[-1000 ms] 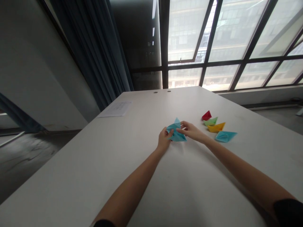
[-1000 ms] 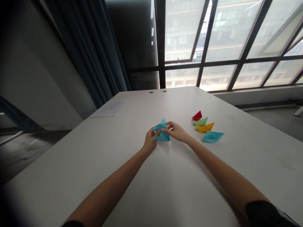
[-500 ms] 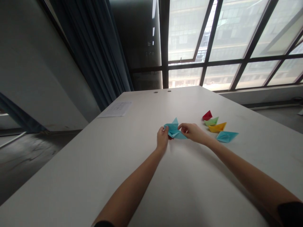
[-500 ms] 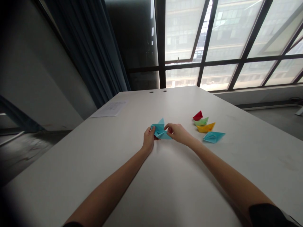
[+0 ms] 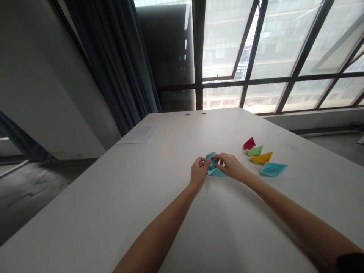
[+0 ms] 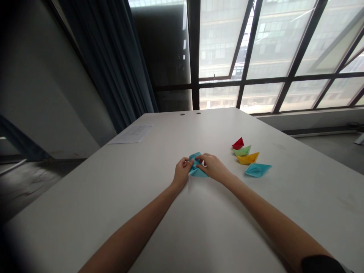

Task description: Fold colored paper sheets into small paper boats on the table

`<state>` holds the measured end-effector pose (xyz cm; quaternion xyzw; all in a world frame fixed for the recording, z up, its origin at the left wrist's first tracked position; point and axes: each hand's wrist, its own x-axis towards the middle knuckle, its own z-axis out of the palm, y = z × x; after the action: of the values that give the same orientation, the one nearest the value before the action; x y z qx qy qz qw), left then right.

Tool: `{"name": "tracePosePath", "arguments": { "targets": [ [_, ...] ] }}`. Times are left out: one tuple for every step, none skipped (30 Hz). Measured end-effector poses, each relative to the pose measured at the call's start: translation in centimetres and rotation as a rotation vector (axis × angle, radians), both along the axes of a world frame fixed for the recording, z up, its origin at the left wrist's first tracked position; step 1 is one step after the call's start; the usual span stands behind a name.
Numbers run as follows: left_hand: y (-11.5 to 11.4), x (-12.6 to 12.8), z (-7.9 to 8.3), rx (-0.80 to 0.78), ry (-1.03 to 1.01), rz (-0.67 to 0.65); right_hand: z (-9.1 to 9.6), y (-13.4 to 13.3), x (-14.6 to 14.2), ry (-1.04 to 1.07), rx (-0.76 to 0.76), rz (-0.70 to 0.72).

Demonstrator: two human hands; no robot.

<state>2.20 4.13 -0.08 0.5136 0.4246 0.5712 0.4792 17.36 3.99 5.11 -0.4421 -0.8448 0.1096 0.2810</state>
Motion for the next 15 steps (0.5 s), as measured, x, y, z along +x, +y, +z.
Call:
{"name": "tracePosePath", "arguments": {
  "targets": [
    [0.0,0.0,0.0,0.013,0.017,-0.012,0.1,0.0,-0.1,0.011,0.003,-0.012],
    [0.1,0.0,-0.1,0.025,0.035,-0.024,0.1,-0.1,-0.2,0.022,-0.005,-0.026],
    [0.1,0.0,-0.2,0.034,0.053,-0.036,0.1,-0.1,-0.3,0.032,-0.022,-0.043],
    [0.1,-0.1,-0.2,0.039,0.068,-0.047,0.1,-0.1,-0.4,0.037,-0.044,-0.058],
    [0.1,-0.1,-0.2,0.042,0.080,-0.053,0.0,-0.1,-0.5,0.035,-0.068,-0.065],
    [0.1,-0.1,-0.2,0.043,0.090,-0.055,-0.1,-0.1,-0.6,0.026,-0.087,-0.068],
    [0.0,-0.1,-0.2,0.043,0.096,-0.054,-0.2,-0.1,-0.6,0.014,-0.098,-0.068],
    [0.0,-0.1,-0.1,0.044,0.096,-0.050,-0.2,-0.1,-0.6,0.000,-0.098,-0.069],
    [-0.1,-0.1,0.0,0.045,0.091,-0.045,-0.2,-0.1,-0.6,-0.011,-0.095,-0.071],
    [-0.1,-0.1,0.1,0.044,0.080,-0.042,-0.1,-0.2,-0.6,-0.016,-0.092,-0.073],
    [-0.2,-0.1,0.2,0.037,0.062,-0.043,0.1,-0.2,-0.6,-0.015,-0.091,-0.075],
    [-0.2,-0.1,0.3,0.025,0.039,-0.046,0.3,-0.3,-0.5,-0.007,-0.093,-0.076],
    [-0.2,0.0,0.4,0.010,0.012,-0.049,0.6,-0.3,-0.4,0.006,-0.100,-0.074],
    [-0.1,-0.1,0.4,-0.003,-0.016,-0.052,1.0,-0.4,-0.3,0.027,-0.110,-0.072],
    [0.0,-0.1,0.4,-0.013,-0.046,-0.050,1.3,-0.4,-0.1,0.058,-0.122,-0.070]
  ]
}}
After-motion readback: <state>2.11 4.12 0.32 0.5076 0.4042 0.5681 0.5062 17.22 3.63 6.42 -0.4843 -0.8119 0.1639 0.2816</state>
